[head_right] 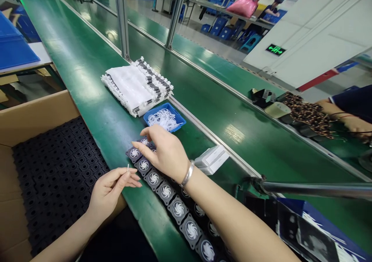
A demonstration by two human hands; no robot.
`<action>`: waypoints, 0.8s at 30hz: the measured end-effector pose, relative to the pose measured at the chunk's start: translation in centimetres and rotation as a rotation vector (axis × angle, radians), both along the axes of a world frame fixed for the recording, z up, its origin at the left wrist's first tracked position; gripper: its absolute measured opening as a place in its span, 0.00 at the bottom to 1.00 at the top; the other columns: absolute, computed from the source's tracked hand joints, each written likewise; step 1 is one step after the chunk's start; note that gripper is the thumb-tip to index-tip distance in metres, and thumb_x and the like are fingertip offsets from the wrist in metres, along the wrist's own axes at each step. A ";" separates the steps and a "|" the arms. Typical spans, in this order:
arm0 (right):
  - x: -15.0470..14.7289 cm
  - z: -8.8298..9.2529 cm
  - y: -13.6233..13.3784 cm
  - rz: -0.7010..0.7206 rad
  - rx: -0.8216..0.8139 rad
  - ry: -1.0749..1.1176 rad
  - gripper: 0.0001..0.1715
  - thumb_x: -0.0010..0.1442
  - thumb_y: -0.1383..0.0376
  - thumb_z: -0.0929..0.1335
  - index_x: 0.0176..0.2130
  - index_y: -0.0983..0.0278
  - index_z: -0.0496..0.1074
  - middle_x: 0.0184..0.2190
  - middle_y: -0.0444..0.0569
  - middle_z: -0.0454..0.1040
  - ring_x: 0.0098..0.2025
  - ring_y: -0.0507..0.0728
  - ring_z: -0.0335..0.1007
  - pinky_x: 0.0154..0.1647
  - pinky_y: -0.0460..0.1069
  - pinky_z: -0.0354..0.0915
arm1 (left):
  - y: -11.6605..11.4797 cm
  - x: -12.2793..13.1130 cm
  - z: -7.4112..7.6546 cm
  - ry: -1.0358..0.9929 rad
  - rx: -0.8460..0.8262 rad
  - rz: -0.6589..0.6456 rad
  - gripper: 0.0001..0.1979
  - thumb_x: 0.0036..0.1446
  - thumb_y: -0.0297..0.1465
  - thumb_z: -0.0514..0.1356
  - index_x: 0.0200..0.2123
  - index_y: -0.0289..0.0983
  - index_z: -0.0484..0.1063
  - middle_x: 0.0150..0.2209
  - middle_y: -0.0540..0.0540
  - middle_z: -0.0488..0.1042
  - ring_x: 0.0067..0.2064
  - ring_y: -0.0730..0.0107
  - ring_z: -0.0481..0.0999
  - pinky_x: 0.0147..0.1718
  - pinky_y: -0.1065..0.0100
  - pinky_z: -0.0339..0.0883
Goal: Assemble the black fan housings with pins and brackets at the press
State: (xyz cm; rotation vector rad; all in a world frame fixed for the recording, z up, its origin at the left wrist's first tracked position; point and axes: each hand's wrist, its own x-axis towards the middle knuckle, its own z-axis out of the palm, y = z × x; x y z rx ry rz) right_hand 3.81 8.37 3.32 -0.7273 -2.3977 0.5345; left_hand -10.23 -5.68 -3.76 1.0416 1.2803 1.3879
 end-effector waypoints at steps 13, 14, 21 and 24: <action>0.4 0.5 -0.1 0.191 -0.542 0.043 0.12 0.66 0.60 0.68 0.33 0.65 0.73 0.30 0.45 0.76 0.33 0.50 0.71 0.36 0.45 0.67 | -0.4 0.1 -0.5 0.024 0.073 -0.052 0.11 0.67 0.33 0.55 0.44 0.36 0.76 0.36 0.44 0.80 0.33 0.67 0.84 0.34 0.68 0.80; 0.5 0.5 0.2 0.166 -0.599 0.062 0.13 0.65 0.58 0.68 0.34 0.65 0.73 0.30 0.45 0.76 0.31 0.50 0.70 0.35 0.45 0.67 | -0.4 0.1 -0.6 0.006 0.051 -0.054 0.11 0.67 0.33 0.55 0.44 0.36 0.76 0.35 0.44 0.80 0.33 0.67 0.84 0.34 0.68 0.80; 0.2 0.0 -0.7 0.469 -0.587 -0.084 0.18 0.66 0.55 0.67 0.32 0.67 0.73 0.28 0.46 0.74 0.30 0.49 0.68 0.32 0.44 0.63 | -0.2 0.3 -0.6 -0.008 0.012 -0.102 0.15 0.67 0.37 0.55 0.36 0.35 0.77 0.32 0.44 0.79 0.31 0.66 0.83 0.32 0.68 0.80; -0.1 0.1 0.9 0.369 -0.700 -0.039 0.20 0.62 0.52 0.70 0.29 0.66 0.72 0.24 0.43 0.72 0.25 0.48 0.66 0.27 0.43 0.61 | -0.2 0.3 -0.6 0.000 -0.002 -0.067 0.15 0.67 0.38 0.54 0.41 0.36 0.77 0.33 0.44 0.80 0.32 0.65 0.83 0.33 0.67 0.80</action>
